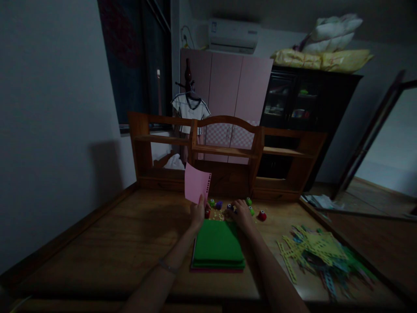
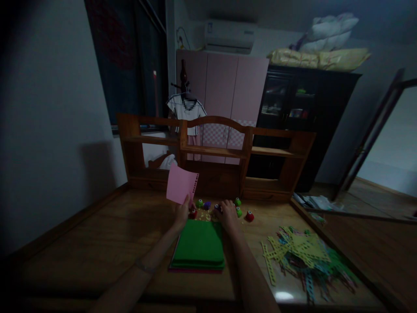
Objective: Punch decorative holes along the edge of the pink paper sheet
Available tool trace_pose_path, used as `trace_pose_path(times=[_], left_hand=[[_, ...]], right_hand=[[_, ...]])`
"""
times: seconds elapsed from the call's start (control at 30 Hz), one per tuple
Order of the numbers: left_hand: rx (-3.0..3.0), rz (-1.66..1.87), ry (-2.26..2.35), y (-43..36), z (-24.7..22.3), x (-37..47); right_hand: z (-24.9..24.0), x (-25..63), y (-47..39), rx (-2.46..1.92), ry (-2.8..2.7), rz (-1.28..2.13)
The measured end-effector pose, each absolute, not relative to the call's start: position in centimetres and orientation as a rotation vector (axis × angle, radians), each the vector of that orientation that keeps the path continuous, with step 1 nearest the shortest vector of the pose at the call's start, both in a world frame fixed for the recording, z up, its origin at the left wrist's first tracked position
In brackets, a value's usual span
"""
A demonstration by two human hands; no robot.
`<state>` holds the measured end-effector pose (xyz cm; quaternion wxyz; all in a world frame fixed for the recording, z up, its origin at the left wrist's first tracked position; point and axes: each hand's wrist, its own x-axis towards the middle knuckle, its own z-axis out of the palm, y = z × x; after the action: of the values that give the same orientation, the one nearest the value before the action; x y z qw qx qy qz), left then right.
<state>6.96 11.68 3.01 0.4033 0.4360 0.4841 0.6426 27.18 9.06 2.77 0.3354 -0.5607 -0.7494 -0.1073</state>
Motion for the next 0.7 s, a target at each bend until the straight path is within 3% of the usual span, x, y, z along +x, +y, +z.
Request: trace_pose_path(times=[0.7], left_hand=[[1.126,1.597,1.255,11.05,3.79,6.95]], right_hand=[[2.93,27.07,9.16,-1.476,-1.975,-0.273]])
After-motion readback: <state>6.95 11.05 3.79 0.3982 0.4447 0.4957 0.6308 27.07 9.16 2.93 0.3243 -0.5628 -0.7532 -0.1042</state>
